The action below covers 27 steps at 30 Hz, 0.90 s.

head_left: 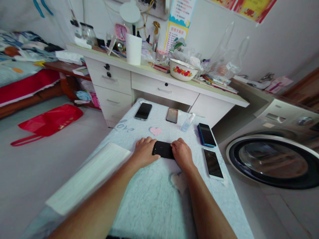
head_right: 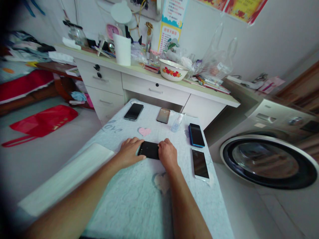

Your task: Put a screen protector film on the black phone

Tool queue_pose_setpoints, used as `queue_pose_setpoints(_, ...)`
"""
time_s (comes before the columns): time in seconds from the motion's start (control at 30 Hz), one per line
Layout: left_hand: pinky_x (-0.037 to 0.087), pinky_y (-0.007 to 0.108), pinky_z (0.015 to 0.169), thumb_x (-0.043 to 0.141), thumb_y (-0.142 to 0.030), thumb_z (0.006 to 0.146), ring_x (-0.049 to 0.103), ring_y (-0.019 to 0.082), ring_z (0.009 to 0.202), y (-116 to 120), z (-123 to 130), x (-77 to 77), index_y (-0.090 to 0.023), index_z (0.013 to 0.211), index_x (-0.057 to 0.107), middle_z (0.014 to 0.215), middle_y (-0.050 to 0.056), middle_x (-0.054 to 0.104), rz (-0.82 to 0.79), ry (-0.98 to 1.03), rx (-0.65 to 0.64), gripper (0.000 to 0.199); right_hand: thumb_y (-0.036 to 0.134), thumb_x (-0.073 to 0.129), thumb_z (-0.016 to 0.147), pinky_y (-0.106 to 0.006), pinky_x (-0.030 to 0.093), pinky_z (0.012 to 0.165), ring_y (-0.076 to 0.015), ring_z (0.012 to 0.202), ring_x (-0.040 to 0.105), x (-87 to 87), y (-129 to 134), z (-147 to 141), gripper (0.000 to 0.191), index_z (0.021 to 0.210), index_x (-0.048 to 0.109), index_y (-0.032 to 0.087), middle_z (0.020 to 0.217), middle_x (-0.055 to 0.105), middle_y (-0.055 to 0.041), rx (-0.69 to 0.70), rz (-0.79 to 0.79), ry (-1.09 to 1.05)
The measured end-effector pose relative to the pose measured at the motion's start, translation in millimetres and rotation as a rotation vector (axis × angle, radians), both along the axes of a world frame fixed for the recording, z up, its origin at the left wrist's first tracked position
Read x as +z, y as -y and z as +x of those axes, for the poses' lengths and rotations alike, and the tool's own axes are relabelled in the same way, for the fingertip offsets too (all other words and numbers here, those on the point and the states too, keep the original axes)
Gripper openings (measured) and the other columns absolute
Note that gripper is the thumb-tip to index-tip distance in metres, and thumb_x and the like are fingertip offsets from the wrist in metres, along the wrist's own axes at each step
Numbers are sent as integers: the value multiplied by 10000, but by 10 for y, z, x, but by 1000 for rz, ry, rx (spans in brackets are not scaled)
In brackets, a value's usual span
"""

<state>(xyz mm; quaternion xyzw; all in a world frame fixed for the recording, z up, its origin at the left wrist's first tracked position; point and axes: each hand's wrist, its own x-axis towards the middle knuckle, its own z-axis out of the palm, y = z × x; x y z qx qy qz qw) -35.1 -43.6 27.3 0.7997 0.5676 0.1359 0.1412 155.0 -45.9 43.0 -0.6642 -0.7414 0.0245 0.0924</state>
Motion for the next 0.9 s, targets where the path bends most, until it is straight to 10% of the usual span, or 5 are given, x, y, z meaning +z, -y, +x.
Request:
queue_pose_setpoints(0.5,355,380,906,622,-460,685,484,272,1039,-6,19,9,-251,1142,541,1115,64,551,-9,-7,13,509,221,491,896,-210,352,680,-107,764,560,69,112,-118,171,899,661,202,923,593,-19,282,-90,-92)
queue_pose_setpoints(0.9,361,391,905,620,-462,683,484,273,1022,-13,7,-25,-230,1143,537,1108,76,548,26,-3,-1,522,234,486,904,-209,370,716,-125,808,571,32,68,-64,176,910,660,203,928,594,-31,118,-28,-97)
